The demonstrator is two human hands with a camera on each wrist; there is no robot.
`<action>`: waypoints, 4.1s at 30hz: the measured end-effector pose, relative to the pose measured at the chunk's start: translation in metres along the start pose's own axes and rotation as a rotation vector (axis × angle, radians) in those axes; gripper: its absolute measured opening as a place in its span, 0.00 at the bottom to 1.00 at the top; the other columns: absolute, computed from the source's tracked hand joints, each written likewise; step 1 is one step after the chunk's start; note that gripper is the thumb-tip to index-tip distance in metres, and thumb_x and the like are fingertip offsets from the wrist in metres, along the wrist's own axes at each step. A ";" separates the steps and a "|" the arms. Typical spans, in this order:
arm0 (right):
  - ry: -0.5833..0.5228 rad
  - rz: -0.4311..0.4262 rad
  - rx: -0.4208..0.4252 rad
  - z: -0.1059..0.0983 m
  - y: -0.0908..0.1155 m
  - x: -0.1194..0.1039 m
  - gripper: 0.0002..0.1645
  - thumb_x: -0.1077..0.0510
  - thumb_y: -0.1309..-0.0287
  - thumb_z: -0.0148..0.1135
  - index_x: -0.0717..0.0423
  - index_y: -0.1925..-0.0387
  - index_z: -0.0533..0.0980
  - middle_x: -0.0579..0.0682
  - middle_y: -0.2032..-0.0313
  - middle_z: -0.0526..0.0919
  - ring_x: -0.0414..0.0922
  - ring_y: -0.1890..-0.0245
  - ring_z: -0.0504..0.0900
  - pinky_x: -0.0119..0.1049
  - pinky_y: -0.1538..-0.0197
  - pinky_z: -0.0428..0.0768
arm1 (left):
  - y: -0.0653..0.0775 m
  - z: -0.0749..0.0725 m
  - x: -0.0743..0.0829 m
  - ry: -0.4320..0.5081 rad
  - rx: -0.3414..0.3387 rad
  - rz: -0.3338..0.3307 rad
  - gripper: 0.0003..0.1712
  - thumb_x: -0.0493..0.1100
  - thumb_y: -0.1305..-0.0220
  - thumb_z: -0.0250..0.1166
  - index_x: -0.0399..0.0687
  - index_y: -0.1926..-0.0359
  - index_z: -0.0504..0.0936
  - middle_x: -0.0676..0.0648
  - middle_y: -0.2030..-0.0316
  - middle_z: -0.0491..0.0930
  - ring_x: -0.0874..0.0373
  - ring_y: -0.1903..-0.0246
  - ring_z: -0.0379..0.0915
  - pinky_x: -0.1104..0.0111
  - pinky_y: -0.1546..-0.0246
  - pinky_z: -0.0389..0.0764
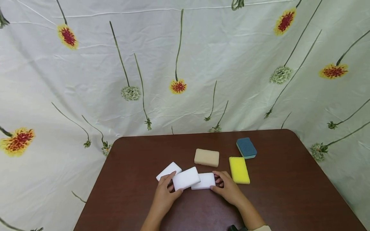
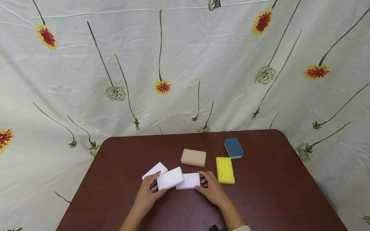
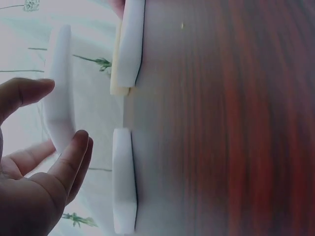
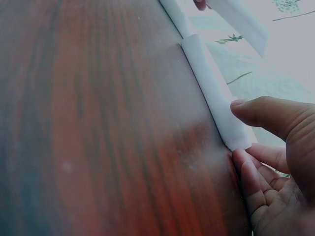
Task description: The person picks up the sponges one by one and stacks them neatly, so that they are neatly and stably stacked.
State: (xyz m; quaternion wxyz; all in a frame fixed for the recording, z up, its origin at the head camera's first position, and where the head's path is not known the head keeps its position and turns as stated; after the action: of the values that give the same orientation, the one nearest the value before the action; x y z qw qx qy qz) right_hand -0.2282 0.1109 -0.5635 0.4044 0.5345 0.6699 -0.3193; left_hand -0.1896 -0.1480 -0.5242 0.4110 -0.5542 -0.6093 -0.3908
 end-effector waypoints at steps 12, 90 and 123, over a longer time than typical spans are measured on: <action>0.013 0.009 0.015 0.000 0.000 0.001 0.34 0.58 0.45 0.76 0.53 0.36 0.75 0.49 0.48 0.76 0.40 0.55 0.76 0.27 0.53 0.78 | -0.009 0.017 0.003 0.111 -0.048 -0.020 0.41 0.32 0.47 0.75 0.34 0.32 0.71 0.35 0.35 0.66 0.36 0.40 0.77 0.67 0.50 0.85; -0.112 0.014 -0.097 -0.001 -0.001 0.001 0.38 0.52 0.41 0.73 0.48 0.30 0.70 0.54 0.44 0.75 0.45 0.50 0.74 0.29 0.50 0.76 | -0.022 0.058 -0.006 -0.038 -0.211 -0.044 0.43 0.35 0.44 0.75 0.41 0.29 0.69 0.30 0.37 0.74 0.41 0.48 0.81 0.55 0.48 0.83; -0.078 0.024 -0.094 0.001 -0.001 0.002 0.40 0.52 0.42 0.74 0.51 0.30 0.69 0.54 0.46 0.75 0.45 0.51 0.74 0.29 0.50 0.76 | -0.022 -0.004 0.004 0.110 0.055 -0.086 0.40 0.42 0.42 0.74 0.43 0.30 0.71 0.42 0.38 0.77 0.45 0.36 0.73 0.61 0.45 0.81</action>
State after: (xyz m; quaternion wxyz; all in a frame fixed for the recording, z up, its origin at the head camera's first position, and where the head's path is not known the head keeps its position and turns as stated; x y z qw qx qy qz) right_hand -0.2290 0.1107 -0.5655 0.4588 0.5099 0.6615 -0.3031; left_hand -0.2117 -0.1520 -0.5196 0.4420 -0.4936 -0.6195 -0.4210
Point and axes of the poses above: each hand's wrist, its own y-axis away from the middle knuckle, its own z-axis out of the palm, x = y × z, the point moved 8 cm from there along -y, towards the middle knuckle
